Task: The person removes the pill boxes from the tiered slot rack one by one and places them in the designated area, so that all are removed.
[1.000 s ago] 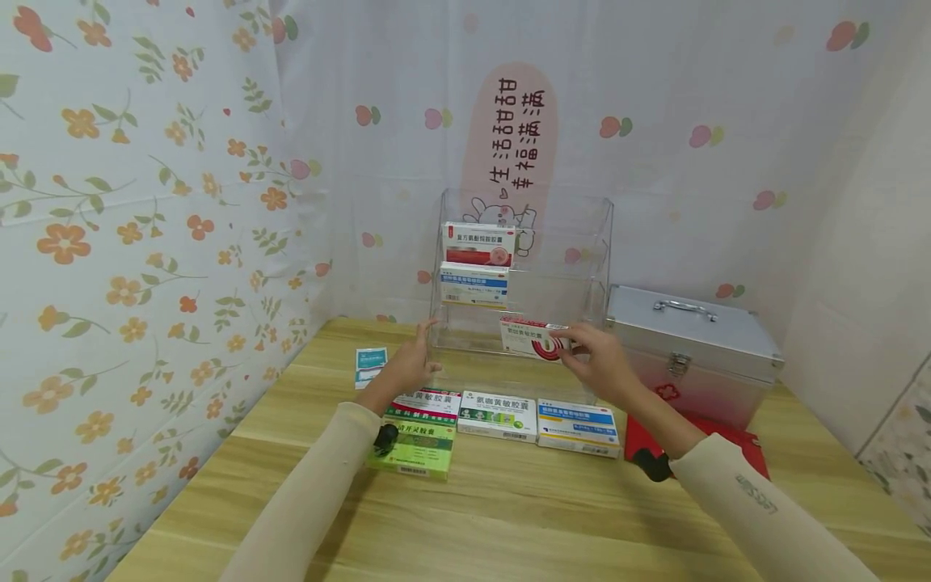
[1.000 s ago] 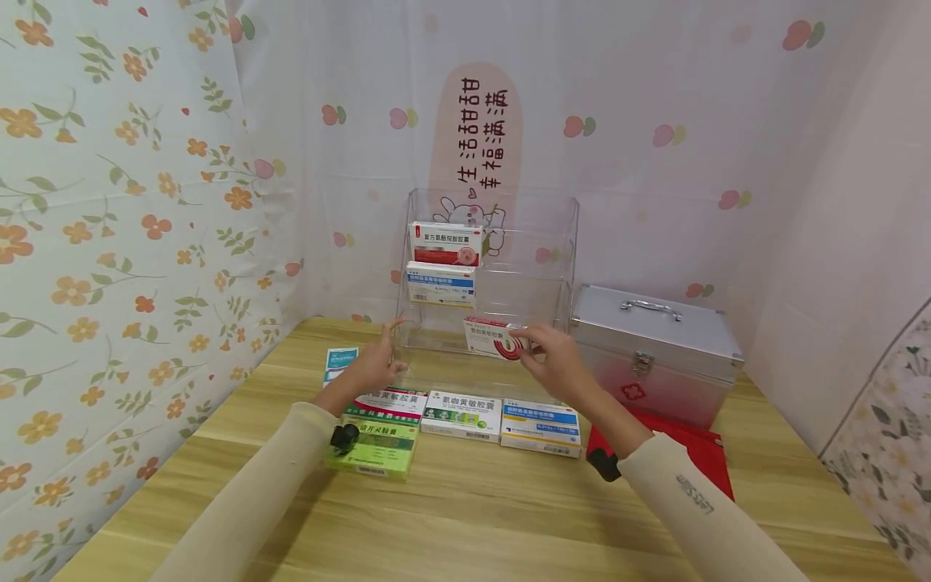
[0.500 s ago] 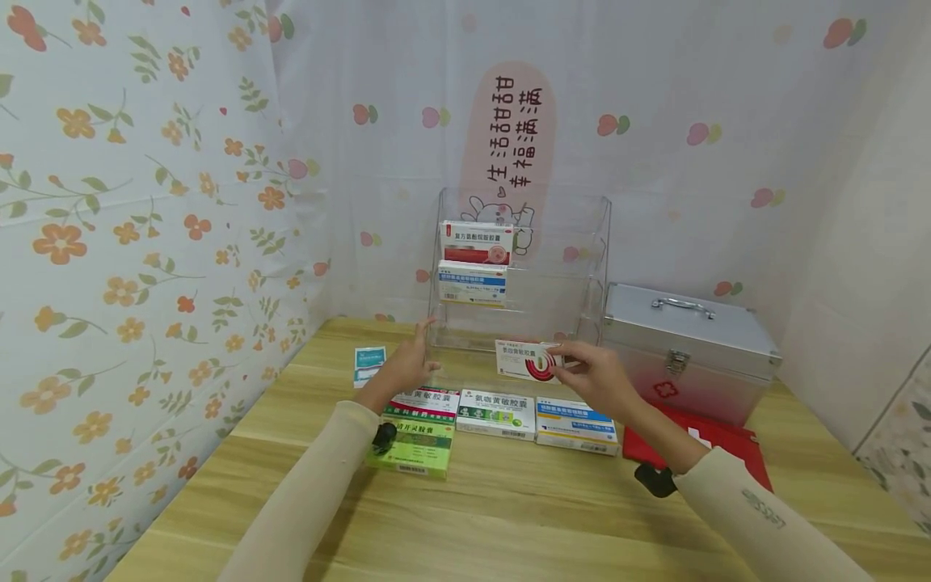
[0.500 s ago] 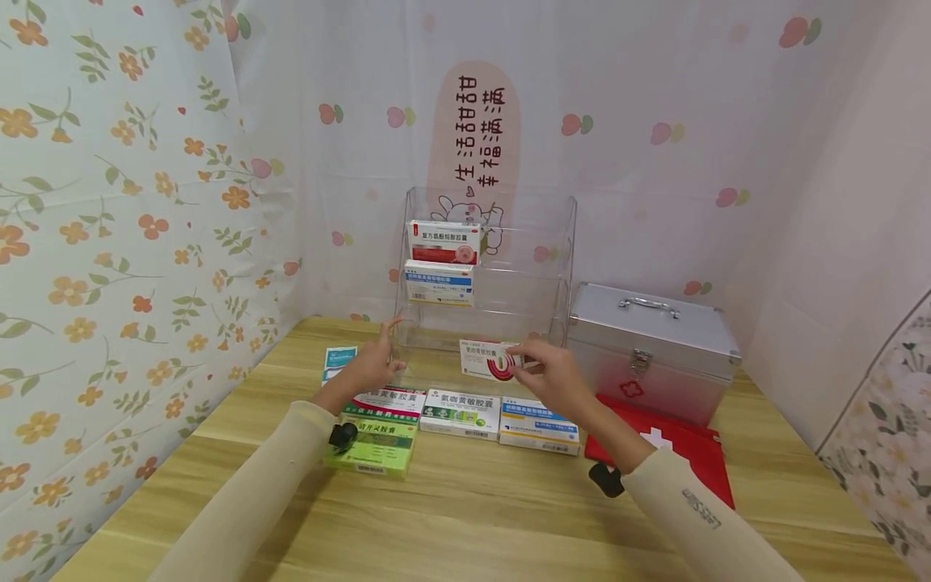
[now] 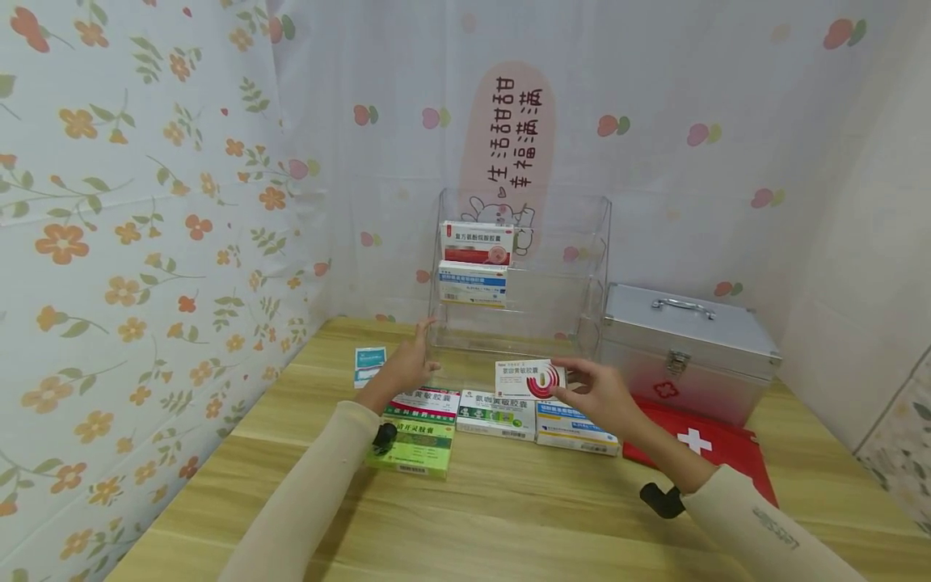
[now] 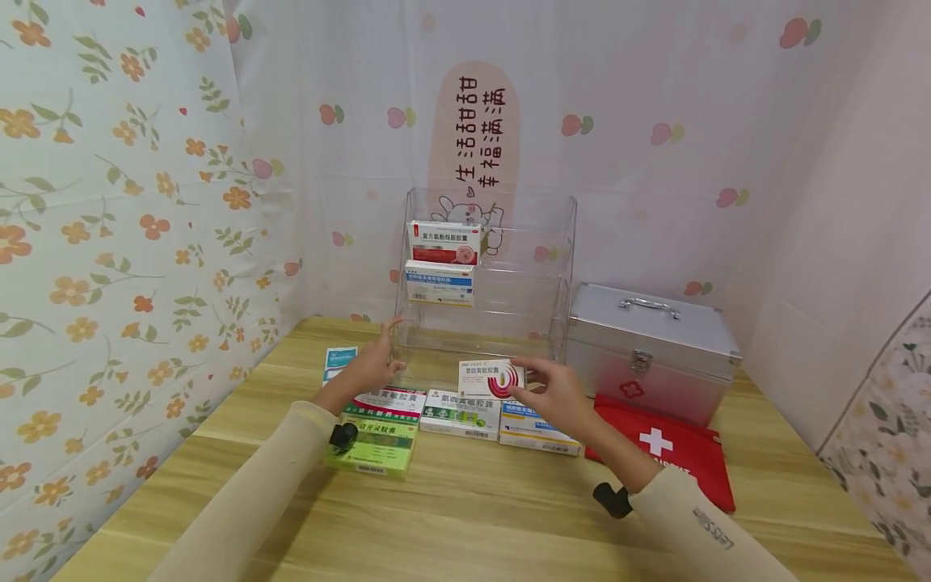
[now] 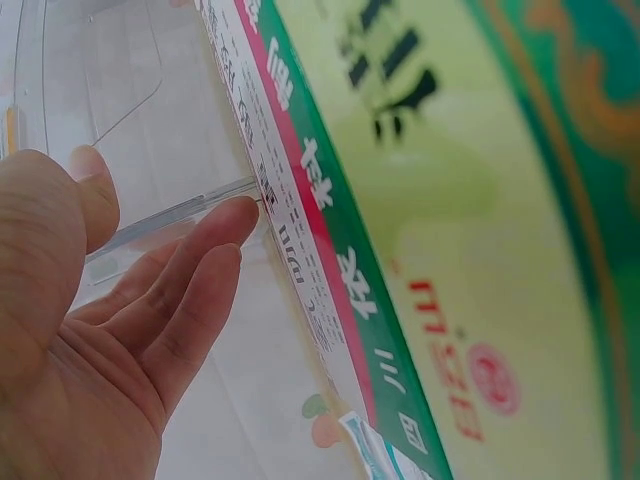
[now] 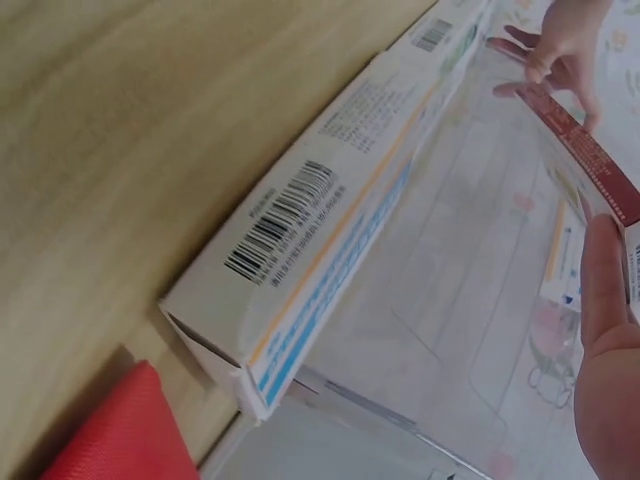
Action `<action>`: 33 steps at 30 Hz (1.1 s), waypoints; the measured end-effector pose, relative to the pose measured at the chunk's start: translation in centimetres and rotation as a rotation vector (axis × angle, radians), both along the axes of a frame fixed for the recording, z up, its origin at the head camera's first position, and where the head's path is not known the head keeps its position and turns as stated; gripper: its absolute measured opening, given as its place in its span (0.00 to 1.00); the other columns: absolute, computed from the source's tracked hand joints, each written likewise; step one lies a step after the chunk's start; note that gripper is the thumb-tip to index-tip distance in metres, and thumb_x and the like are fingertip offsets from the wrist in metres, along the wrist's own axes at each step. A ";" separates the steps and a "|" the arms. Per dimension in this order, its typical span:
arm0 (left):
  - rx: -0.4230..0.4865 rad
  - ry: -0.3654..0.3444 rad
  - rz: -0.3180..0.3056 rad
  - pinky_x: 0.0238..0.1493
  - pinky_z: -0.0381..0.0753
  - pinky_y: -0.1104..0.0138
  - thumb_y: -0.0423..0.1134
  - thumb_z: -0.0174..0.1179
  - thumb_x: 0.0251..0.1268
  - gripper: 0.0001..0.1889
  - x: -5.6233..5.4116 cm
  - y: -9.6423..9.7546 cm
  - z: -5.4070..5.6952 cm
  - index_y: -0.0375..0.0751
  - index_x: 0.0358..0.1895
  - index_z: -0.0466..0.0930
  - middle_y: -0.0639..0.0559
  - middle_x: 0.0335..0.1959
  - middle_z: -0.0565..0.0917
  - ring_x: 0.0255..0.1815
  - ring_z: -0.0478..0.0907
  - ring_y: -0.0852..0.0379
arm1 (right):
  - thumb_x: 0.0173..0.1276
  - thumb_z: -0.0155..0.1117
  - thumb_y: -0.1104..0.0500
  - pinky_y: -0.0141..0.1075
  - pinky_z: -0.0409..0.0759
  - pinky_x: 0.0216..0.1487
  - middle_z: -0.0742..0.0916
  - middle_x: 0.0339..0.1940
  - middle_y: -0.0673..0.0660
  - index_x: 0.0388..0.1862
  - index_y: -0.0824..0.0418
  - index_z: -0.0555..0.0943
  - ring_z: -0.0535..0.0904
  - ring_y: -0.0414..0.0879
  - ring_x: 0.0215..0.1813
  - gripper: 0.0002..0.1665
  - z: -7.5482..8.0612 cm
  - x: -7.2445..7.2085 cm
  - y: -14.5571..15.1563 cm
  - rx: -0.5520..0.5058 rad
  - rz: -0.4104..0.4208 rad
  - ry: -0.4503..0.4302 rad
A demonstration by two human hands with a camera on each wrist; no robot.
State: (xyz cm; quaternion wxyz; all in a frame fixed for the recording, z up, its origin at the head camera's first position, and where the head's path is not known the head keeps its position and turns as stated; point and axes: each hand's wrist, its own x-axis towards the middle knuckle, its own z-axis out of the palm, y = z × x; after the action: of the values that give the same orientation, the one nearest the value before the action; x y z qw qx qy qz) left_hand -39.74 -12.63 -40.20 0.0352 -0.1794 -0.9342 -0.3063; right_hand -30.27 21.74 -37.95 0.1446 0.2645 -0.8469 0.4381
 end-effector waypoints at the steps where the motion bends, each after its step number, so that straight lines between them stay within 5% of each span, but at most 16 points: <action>1: 0.001 0.001 -0.002 0.14 0.69 0.68 0.34 0.62 0.69 0.50 0.0 0.0 0.0 0.56 0.79 0.32 0.47 0.16 0.73 0.13 0.68 0.55 | 0.62 0.73 0.65 0.35 0.84 0.43 0.86 0.48 0.61 0.60 0.66 0.79 0.84 0.54 0.46 0.26 -0.1 0.1 0.0 -0.009 0.005 -0.013; 18: -0.025 0.020 0.006 0.14 0.67 0.67 0.35 0.62 0.69 0.50 0.1 0.0 -0.1 0.56 0.79 0.31 0.46 0.15 0.74 0.11 0.67 0.55 | 0.65 0.69 0.67 0.38 0.85 0.40 0.83 0.52 0.70 0.63 0.72 0.74 0.85 0.56 0.47 0.28 -0.6 2.3 -0.7 -0.111 0.106 -0.234; 33: -0.014 0.001 0.012 0.14 0.67 0.68 0.34 0.61 0.70 0.50 0.2 0.2 0.0 0.58 0.79 0.30 0.46 0.16 0.73 0.11 0.66 0.56 | 0.66 0.69 0.64 0.39 0.85 0.41 0.83 0.53 0.72 0.62 0.73 0.74 0.85 0.57 0.48 0.28 -1.4 3.5 -1.0 -0.120 0.142 -0.332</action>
State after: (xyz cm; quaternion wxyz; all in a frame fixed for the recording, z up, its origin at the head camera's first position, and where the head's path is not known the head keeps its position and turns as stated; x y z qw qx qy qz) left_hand -39.59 -12.44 -40.19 0.0361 -0.1742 -0.9374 -0.2995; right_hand -26.76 20.78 -39.37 -0.0128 0.2386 -0.8107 0.5345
